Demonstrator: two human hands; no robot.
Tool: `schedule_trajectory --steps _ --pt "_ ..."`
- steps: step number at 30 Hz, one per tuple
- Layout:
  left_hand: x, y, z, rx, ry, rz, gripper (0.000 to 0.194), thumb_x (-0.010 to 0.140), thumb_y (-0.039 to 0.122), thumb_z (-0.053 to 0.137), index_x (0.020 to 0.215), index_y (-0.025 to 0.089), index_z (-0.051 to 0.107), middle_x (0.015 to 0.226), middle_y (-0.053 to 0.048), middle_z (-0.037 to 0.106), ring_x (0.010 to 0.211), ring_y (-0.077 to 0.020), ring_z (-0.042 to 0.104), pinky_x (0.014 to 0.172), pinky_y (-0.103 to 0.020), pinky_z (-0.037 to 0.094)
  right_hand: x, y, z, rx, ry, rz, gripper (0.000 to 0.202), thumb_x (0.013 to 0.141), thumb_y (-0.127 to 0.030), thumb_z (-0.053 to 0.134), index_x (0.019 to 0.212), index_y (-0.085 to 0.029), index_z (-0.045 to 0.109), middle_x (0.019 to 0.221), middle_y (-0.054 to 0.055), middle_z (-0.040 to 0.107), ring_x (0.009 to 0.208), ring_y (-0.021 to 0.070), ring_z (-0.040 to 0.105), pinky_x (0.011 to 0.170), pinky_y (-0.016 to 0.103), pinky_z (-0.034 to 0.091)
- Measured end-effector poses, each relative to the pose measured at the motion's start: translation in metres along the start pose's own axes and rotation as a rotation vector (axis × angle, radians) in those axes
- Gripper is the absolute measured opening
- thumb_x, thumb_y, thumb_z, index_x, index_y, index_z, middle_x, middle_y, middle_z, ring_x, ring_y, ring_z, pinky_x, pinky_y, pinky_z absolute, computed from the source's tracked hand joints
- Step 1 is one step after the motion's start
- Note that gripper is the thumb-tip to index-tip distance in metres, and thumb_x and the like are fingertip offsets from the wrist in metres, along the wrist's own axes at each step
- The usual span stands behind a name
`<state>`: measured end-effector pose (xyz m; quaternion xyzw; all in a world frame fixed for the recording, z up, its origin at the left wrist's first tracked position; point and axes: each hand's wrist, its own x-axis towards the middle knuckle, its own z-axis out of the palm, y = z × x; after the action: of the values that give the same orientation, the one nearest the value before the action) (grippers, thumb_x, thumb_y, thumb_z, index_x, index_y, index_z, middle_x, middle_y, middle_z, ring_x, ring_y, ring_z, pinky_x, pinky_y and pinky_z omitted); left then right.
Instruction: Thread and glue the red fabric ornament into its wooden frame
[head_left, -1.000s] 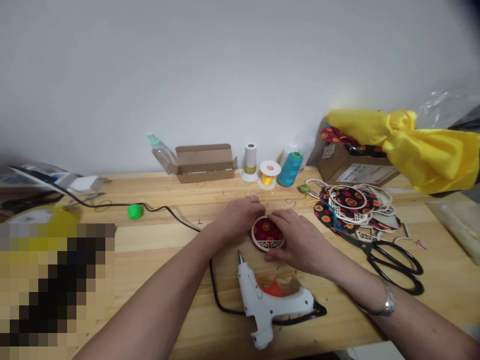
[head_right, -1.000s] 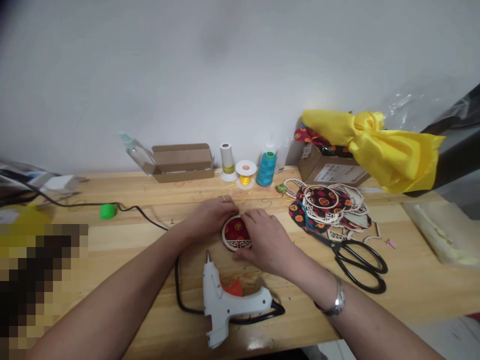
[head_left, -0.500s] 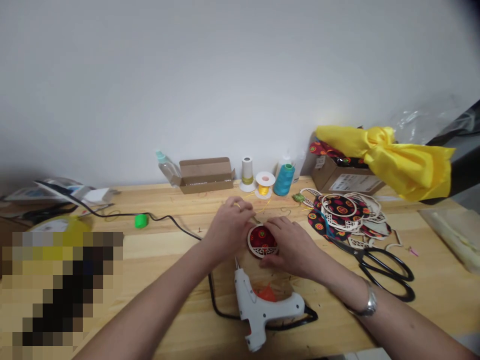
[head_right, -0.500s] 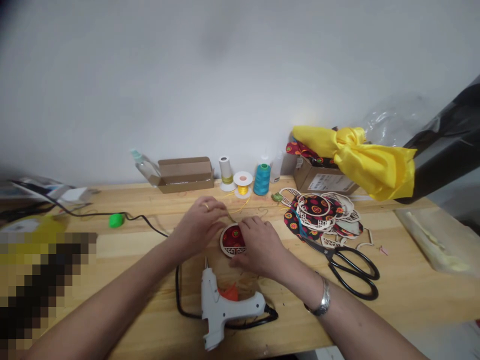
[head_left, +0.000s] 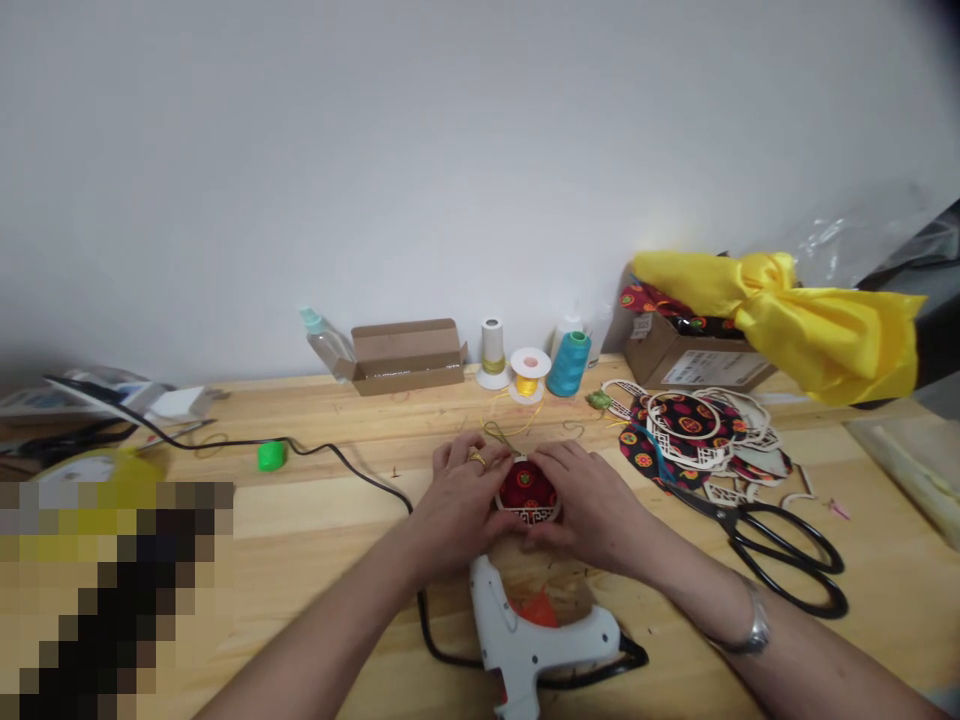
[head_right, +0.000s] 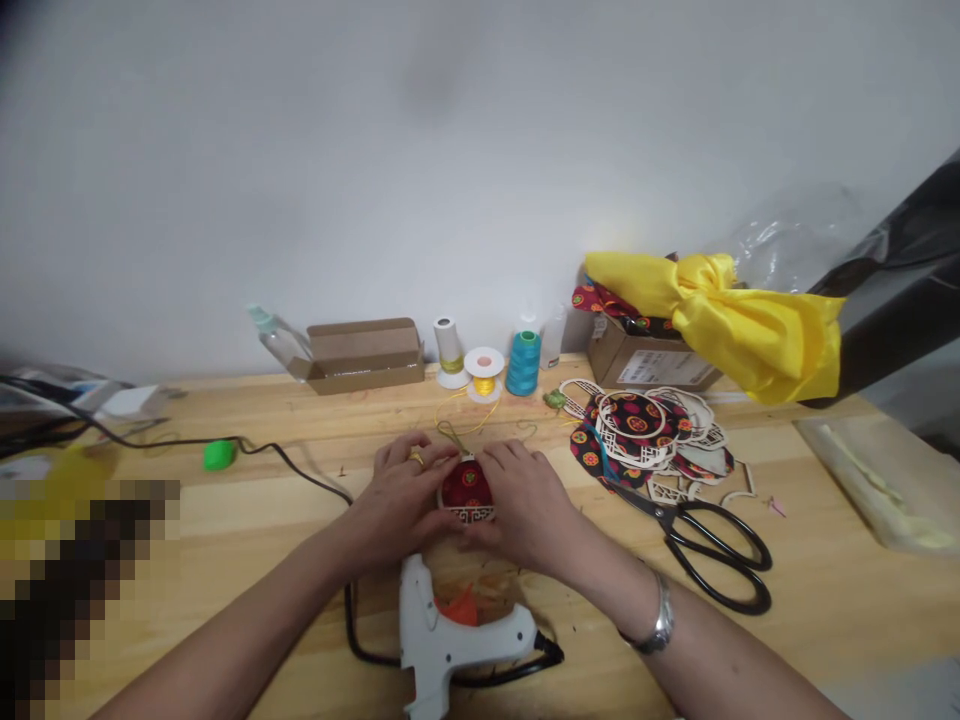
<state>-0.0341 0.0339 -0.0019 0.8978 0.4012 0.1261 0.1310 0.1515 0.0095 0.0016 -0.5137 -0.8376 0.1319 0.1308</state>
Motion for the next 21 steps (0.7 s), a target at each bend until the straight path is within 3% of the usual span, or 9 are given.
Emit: schedule_trajectory --steps 11,17,21 --pt "-0.0012 -0.0026 -0.0022 -0.061 -0.047 -0.032 0.052 0.072 0.049 0.055 0.118 0.024 0.049 0.114 -0.007 0.054 0.106 -0.0275 0.034 0.089 -0.044 0.026 -0.0033 0.0005 0.0026 0.055 0.019 0.025 0.065 0.059 -0.049 0.069 0.113 -0.020 0.048 0.108 0.009 0.052 0.100 0.0263 0.044 0.083 0.040 0.037" --pt "-0.0026 -0.0021 -0.0021 -0.060 -0.055 -0.023 0.054 0.072 0.049 0.055 0.119 0.023 0.049 0.115 -0.007 0.053 0.106 -0.0283 0.034 0.089 -0.044 0.026 -0.0040 0.0023 -0.0012 0.111 0.020 0.049 0.076 0.054 -0.052 0.070 0.116 -0.019 0.044 0.112 0.010 0.049 0.103 0.0260 0.043 0.085 0.040 0.037" --pt "-0.0030 -0.0023 -0.0024 -0.060 -0.053 -0.025 0.053 0.073 0.050 0.054 0.118 0.022 0.049 0.114 -0.007 0.054 0.105 -0.0279 0.035 0.089 -0.044 0.026 -0.0057 0.0044 -0.0045 0.090 -0.003 0.059 0.067 0.055 -0.052 0.069 0.110 -0.020 0.049 0.105 0.008 0.051 0.099 0.0253 0.045 0.082 0.039 0.037"
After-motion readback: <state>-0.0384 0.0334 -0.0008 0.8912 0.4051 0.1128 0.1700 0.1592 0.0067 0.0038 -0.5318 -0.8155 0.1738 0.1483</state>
